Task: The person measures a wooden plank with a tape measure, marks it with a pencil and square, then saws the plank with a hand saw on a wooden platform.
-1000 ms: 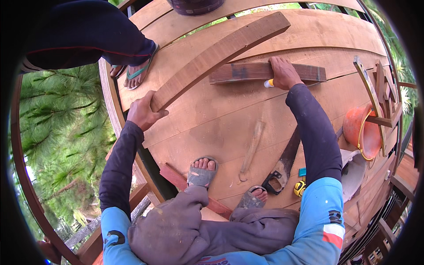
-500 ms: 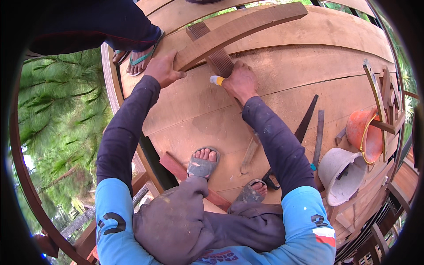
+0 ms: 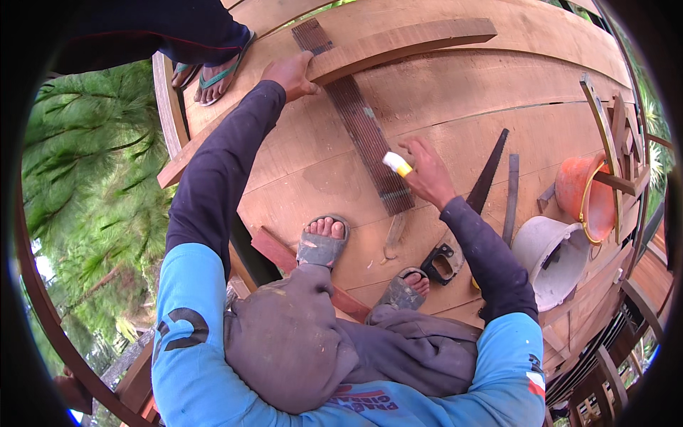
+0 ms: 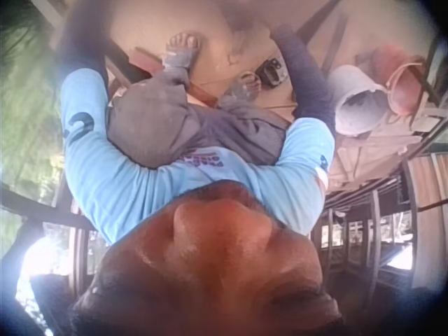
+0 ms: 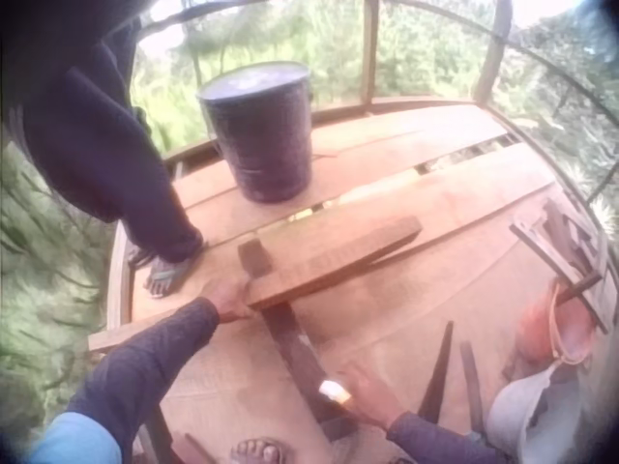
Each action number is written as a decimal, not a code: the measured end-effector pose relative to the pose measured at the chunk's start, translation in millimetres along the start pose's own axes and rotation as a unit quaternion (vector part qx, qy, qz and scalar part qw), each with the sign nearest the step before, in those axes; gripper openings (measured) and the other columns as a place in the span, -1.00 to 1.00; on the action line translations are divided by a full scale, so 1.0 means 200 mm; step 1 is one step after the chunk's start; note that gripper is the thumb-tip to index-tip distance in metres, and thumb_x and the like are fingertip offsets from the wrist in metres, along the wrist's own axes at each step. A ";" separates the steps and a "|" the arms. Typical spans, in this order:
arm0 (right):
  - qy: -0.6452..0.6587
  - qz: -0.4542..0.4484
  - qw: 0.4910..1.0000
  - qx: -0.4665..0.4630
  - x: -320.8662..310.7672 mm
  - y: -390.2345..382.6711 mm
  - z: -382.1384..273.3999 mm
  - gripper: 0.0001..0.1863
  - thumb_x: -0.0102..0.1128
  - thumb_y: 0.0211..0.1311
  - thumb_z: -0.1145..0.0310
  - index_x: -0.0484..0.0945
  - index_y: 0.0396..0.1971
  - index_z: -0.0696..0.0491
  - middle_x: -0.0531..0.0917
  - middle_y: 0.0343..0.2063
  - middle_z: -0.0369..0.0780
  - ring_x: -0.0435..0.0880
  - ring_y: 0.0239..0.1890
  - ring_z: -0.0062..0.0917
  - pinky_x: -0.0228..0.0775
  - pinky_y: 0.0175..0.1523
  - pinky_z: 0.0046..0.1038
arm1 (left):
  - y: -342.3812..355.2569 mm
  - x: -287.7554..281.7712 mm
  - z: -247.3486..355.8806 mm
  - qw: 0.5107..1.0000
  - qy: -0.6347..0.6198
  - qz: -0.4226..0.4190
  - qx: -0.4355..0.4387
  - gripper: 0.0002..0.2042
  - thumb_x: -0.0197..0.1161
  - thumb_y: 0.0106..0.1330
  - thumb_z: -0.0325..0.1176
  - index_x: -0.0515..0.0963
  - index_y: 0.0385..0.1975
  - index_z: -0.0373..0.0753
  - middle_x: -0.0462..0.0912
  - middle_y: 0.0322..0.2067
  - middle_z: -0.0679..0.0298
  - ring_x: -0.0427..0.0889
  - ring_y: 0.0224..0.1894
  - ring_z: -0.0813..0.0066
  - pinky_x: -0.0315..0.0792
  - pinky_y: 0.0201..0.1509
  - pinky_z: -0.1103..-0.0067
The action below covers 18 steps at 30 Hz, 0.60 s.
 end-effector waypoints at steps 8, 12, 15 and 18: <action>-0.065 0.061 0.990 0.111 -0.18 -0.72 0.35 -0.62 0.29 0.16 0.55 0.56 0.02 0.15 0.63 -0.08 -0.08 0.65 -0.04 -0.20 0.50 0.09 -0.31 | 0.23 -0.01 0.15 0.998 0.040 0.041 0.036 -0.37 0.56 0.04 -0.03 0.58 0.06 -0.26 0.71 0.01 -0.06 0.68 0.10 -0.05 0.53 0.18 0.18; -0.040 0.112 0.964 0.239 -0.20 -1.02 0.46 -0.62 0.34 0.17 0.47 0.56 0.01 0.15 0.64 -0.06 -0.05 0.62 0.02 -0.13 0.46 0.13 -0.23 | 0.23 0.01 0.17 0.997 -0.002 0.065 0.040 -0.33 0.57 0.06 -0.09 0.52 0.13 -0.33 0.71 -0.02 -0.11 0.67 0.09 -0.09 0.52 0.16 0.22; -0.029 0.106 0.950 0.293 -0.16 -1.18 0.43 -0.67 0.36 0.18 0.43 0.56 -0.05 0.14 0.68 -0.20 -0.08 0.69 -0.12 -0.22 0.51 0.00 -0.25 | 0.21 0.05 0.04 0.996 -0.026 0.081 0.026 -0.24 0.53 0.05 0.15 0.54 0.20 -0.18 0.71 0.04 -0.02 0.67 0.13 -0.01 0.54 0.19 0.21; 0.007 0.100 0.946 0.308 -0.05 -1.31 0.35 -0.69 0.40 0.20 0.38 0.56 -0.10 0.14 0.70 -0.27 -0.11 0.71 -0.22 -0.28 0.53 -0.09 -0.28 | 0.12 0.09 -0.20 0.992 0.005 0.121 0.025 -0.24 0.50 0.06 0.24 0.55 0.18 -0.16 0.71 0.04 0.00 0.68 0.12 0.02 0.54 0.16 0.21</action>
Point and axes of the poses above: each hand's wrist, its own y-axis towards the middle knuckle, its own x-axis out of the palm, z = x × y, the point moved 6 cm from there along y, towards the middle knuckle
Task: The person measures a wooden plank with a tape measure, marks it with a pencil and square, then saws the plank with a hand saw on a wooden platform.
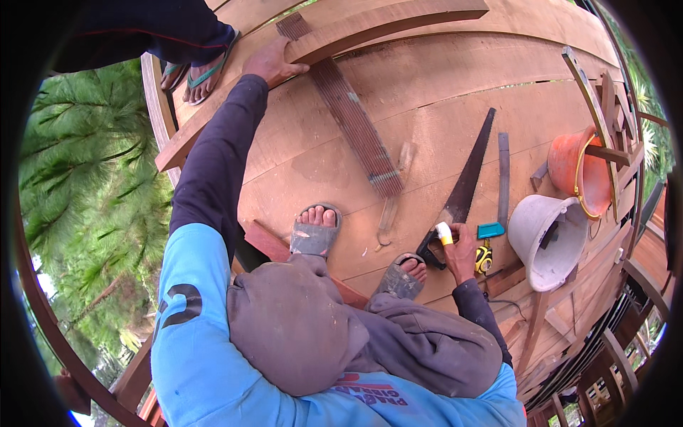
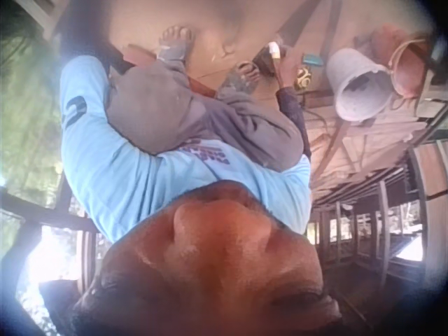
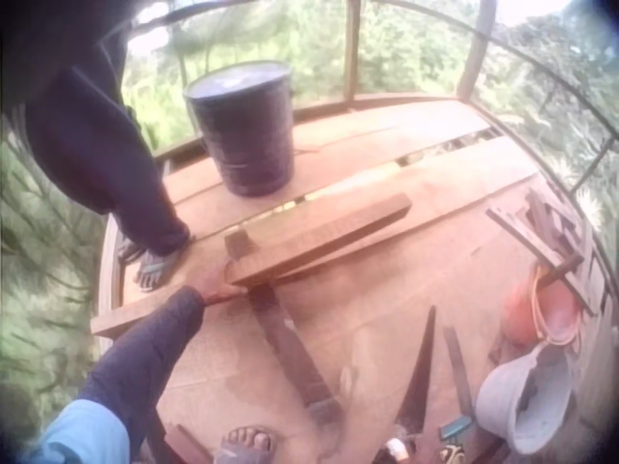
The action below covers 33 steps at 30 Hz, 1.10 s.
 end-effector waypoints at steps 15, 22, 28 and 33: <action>-0.003 -0.090 0.996 -0.009 0.21 -0.24 -0.04 -0.42 0.43 0.19 0.34 0.43 0.20 0.06 0.66 0.06 0.01 0.65 0.10 -0.06 0.49 0.18 -0.17 | -0.07 -0.06 0.10 0.998 0.029 -0.024 -0.043 -0.18 0.38 0.01 0.44 0.59 0.11 -0.11 0.75 -0.02 0.07 0.73 0.05 0.04 0.57 0.11 0.21; -0.043 -0.114 0.992 -0.046 0.23 -0.20 -0.03 -0.36 0.39 0.23 0.34 0.43 0.32 0.05 0.62 0.13 0.06 0.59 0.20 -0.03 0.43 0.27 -0.16 | -0.05 -0.04 0.14 0.999 0.015 -0.006 -0.051 -0.24 0.44 0.01 0.38 0.59 0.07 -0.09 0.75 -0.02 0.10 0.71 0.08 0.08 0.55 0.13 0.22; -0.037 -0.129 0.991 0.010 0.24 -0.19 -0.03 -0.39 0.38 0.24 0.34 0.45 0.30 0.05 0.61 0.14 0.07 0.59 0.20 -0.02 0.42 0.28 -0.18 | -0.05 -0.04 0.12 0.999 -0.005 -0.018 -0.043 -0.23 0.44 0.04 0.34 0.55 0.13 -0.10 0.74 0.00 0.10 0.69 0.09 0.04 0.53 0.15 0.22; -0.015 -0.119 0.992 -0.028 0.23 -0.20 -0.02 -0.39 0.36 0.22 0.37 0.45 0.30 0.04 0.62 0.12 0.05 0.60 0.18 -0.03 0.43 0.26 -0.17 | -0.05 -0.04 0.13 0.999 -0.013 -0.018 -0.046 -0.25 0.48 0.02 0.28 0.55 0.11 -0.12 0.73 -0.01 0.07 0.69 0.08 0.02 0.53 0.14 0.22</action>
Point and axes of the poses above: each hand's wrist, its own y-axis towards the middle knuckle, its own x-axis out of the palm, z = x × y, the point moved 6 cm from there along y, towards the middle knuckle
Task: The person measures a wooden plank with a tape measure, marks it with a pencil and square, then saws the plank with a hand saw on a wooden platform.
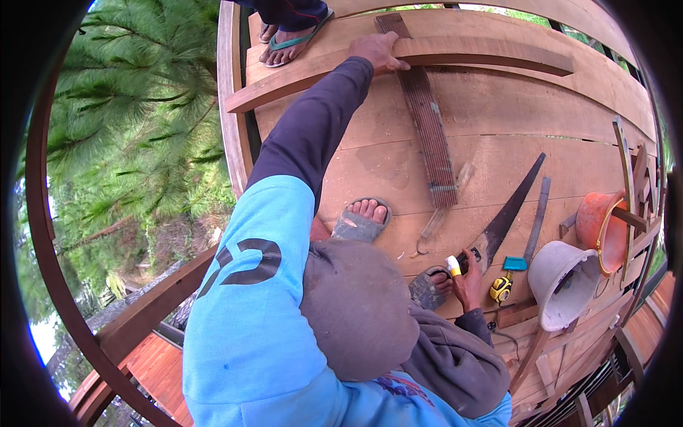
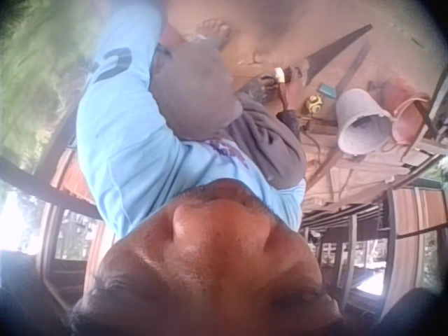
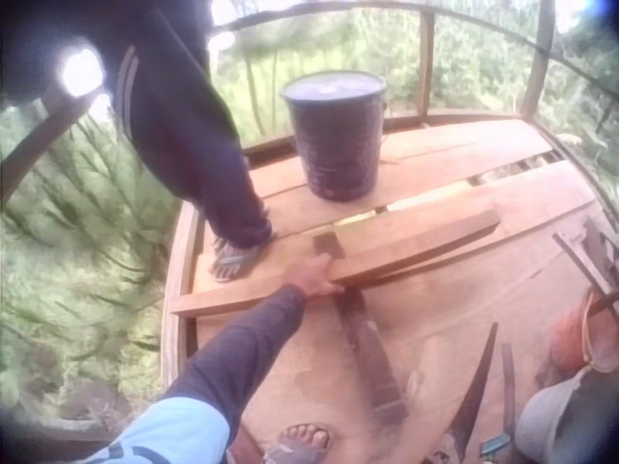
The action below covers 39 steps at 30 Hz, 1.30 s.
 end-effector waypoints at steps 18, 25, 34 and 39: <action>-0.114 0.033 0.992 -0.053 -0.19 0.06 -0.20 -0.40 0.44 0.11 0.37 0.51 0.20 0.10 0.74 -0.35 -0.11 0.72 -0.23 -0.12 0.52 -0.12 -0.13 | -0.10 -0.05 -0.07 0.999 -0.001 -0.033 0.004 -0.20 0.45 0.07 0.25 0.54 0.21 -0.21 0.72 0.03 0.01 0.67 0.13 0.01 0.51 0.21 0.23; -0.208 0.022 0.943 -0.259 -0.40 0.51 -0.97 -0.27 0.48 0.03 0.31 0.45 0.25 0.15 0.58 0.10 -0.03 0.54 0.16 -0.14 0.36 0.23 -0.15 | -0.06 -0.03 -0.02 0.999 0.029 -0.030 0.000 -0.24 0.47 0.08 0.21 0.54 0.18 -0.21 0.71 0.03 0.02 0.67 0.12 0.03 0.50 0.20 0.23; -0.170 0.130 0.958 -0.193 0.06 1.11 -1.31 0.14 0.63 -0.06 0.05 0.15 0.44 0.23 0.47 0.25 0.09 0.45 0.29 -0.08 0.31 0.37 -0.18 | -0.07 -0.04 0.01 1.000 -0.012 -0.006 0.005 -0.33 0.48 0.05 0.20 0.64 0.01 -0.21 0.75 -0.09 0.02 0.70 0.03 0.01 0.52 0.11 0.21; -0.116 0.137 0.965 -0.193 0.15 1.20 -1.31 0.12 0.65 -0.06 0.07 0.17 0.41 0.24 0.54 0.15 0.06 0.51 0.22 -0.07 0.38 0.29 -0.19 | -0.09 -0.06 0.01 1.000 0.004 -0.020 -0.009 -0.31 0.49 0.06 0.22 0.61 0.02 -0.23 0.77 -0.12 0.04 0.72 0.03 0.02 0.54 0.12 0.23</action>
Point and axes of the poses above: each hand's wrist, its own y-axis towards the middle knuckle, its own x-axis out of the palm, z = x × y, the point moved 6 cm from there along y, towards the middle knuckle
